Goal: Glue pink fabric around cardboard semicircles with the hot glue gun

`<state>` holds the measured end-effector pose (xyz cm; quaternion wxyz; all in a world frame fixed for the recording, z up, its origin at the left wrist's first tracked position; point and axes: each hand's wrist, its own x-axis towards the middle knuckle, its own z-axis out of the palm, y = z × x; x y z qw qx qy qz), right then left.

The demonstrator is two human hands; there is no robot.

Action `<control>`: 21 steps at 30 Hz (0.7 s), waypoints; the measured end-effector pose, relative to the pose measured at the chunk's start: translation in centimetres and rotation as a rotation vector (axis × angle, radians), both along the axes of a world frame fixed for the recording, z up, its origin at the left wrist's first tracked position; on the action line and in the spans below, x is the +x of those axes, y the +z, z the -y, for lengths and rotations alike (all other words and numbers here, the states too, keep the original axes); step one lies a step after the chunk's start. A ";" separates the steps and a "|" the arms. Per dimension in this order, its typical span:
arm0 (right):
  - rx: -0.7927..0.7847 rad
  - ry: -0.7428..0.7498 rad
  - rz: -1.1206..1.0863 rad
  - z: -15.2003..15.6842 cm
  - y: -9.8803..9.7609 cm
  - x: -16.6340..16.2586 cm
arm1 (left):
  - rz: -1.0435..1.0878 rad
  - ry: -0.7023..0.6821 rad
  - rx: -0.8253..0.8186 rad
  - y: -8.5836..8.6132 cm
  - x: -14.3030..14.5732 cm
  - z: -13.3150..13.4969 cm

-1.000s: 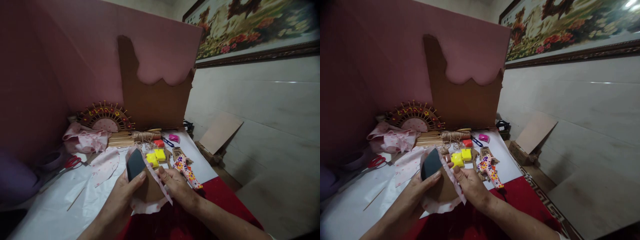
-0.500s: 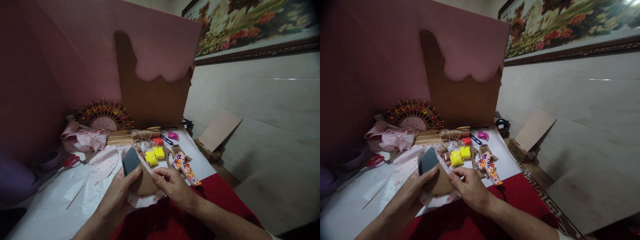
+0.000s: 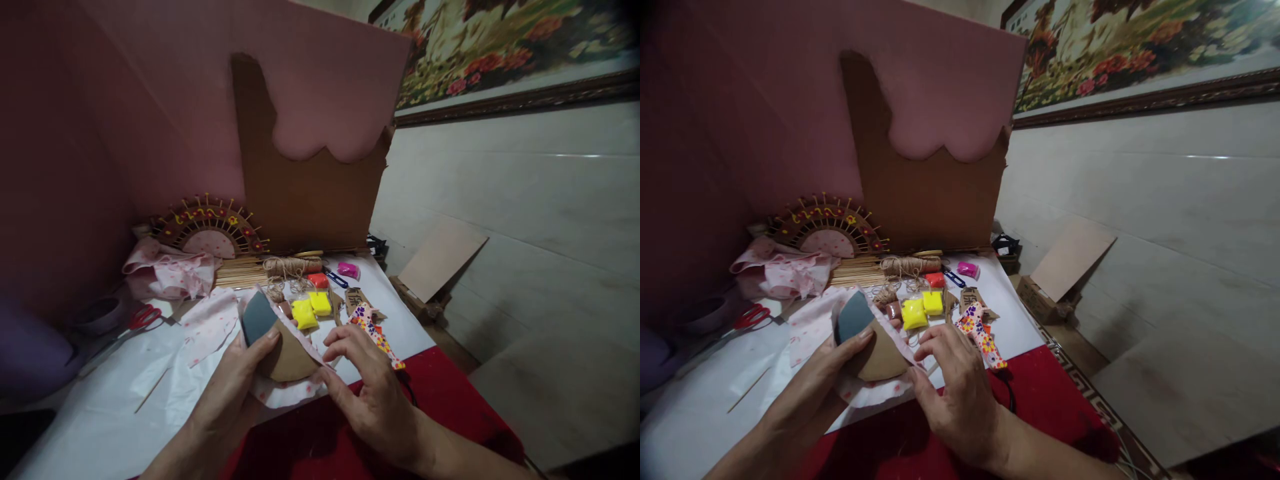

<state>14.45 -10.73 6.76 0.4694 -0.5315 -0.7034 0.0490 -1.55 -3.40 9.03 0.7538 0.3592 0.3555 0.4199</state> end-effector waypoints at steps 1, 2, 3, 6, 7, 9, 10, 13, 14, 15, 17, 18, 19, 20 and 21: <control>-0.003 -0.013 -0.012 -0.1 -0.2 0.0 | 0.002 0.002 0.003 0.0 0.0 0.0; -0.012 -0.019 -0.035 -0.1 -0.3 0.0 | 0.007 0.003 0.004 0.0 0.0 0.0; -0.033 -0.022 -0.065 -0.2 -0.3 0.0 | 0.013 0.004 0.003 0.0 0.0 0.0; -0.129 -0.032 -0.163 -0.4 -0.3 0.0 | 0.026 0.004 -0.007 0.0 0.0 0.0; -0.165 -0.037 -0.185 -0.4 -0.2 0.0 | 0.027 0.003 -0.004 0.0 0.0 0.1; -0.213 -0.050 -0.212 -0.5 -0.1 0.0 | 0.029 -0.003 0.007 0.0 0.1 0.1; -0.220 -0.051 -0.219 -0.5 -0.1 0.0 | 0.032 -0.006 0.013 0.0 0.1 0.2; -0.206 -0.030 -0.204 -0.6 0.0 -0.3 | 0.024 0.003 0.014 0.1 0.1 0.3; -0.190 -0.023 -0.190 -0.7 0.1 -0.4 | 0.017 0.009 0.012 0.1 0.2 0.3; -0.174 -0.020 -0.173 -0.8 0.2 -0.6 | 0.008 0.013 0.013 0.0 0.2 0.3; -0.150 -0.023 -0.141 -1.2 0.3 -0.8 | -0.001 0.013 0.022 -0.1 0.3 0.2; -0.146 -0.030 -0.130 -1.4 0.3 -0.9 | 0.002 0.009 0.030 -0.2 0.3 0.2; -0.149 -0.040 -0.125 -1.6 0.3 -1.0 | 0.006 0.003 0.038 -0.3 0.3 0.2; -0.157 -0.053 -0.128 -1.8 0.3 -1.1 | 0.008 -0.004 0.042 -0.4 0.3 0.1; -0.172 -0.067 -0.143 -2.0 0.3 -1.1 | 0.007 -0.013 0.041 -0.5 0.3 0.1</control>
